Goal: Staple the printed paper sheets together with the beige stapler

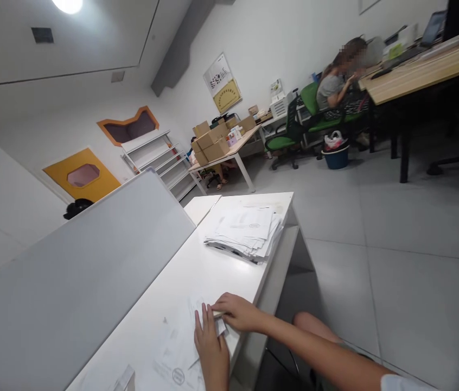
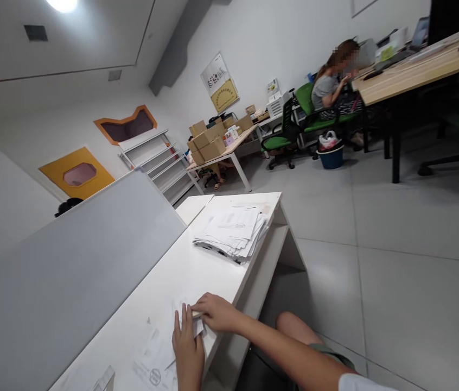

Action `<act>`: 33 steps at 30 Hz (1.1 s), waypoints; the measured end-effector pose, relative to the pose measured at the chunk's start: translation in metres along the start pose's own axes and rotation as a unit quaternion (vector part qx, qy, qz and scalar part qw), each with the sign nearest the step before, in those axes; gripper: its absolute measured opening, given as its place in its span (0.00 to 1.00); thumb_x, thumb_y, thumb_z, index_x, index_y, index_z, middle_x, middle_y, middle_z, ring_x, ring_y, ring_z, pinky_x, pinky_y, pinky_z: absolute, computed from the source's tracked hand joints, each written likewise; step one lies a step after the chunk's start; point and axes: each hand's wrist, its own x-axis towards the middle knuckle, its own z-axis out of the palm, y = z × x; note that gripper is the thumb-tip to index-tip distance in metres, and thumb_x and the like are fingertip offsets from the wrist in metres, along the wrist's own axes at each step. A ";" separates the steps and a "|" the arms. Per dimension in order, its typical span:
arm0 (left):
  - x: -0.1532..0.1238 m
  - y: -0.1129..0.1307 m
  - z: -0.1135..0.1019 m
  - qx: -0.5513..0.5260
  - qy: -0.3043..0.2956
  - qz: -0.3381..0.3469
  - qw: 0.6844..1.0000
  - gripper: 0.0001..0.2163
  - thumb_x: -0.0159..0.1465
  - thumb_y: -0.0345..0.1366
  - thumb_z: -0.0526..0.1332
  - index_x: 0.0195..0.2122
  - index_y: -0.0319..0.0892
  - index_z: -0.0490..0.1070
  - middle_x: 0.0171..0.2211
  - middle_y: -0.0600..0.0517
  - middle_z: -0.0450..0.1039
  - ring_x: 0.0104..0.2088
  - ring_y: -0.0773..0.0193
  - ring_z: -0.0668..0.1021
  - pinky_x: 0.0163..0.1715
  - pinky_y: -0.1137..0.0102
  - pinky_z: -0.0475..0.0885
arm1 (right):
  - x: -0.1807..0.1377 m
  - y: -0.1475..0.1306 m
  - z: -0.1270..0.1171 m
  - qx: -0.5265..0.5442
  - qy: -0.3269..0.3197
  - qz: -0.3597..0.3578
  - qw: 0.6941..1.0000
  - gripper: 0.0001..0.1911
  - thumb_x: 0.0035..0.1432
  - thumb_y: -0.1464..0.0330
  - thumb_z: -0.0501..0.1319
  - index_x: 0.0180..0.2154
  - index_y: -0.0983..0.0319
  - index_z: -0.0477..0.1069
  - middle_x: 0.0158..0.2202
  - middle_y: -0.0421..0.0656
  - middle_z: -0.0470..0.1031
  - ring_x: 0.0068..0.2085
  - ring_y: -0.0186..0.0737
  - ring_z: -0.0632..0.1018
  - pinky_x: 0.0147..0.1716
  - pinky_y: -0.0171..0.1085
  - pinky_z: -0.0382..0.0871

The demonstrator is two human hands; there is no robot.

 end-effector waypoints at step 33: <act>0.003 -0.038 0.052 0.081 0.075 -0.184 0.977 0.23 0.63 0.30 0.49 0.56 0.37 0.72 0.56 0.40 0.73 0.59 0.43 0.71 0.51 0.51 0.72 | -0.005 0.000 0.024 -0.103 0.043 0.066 0.992 0.34 0.53 0.73 0.54 0.63 0.58 0.60 0.65 0.50 0.60 0.64 0.52 0.62 0.63 0.52 0.52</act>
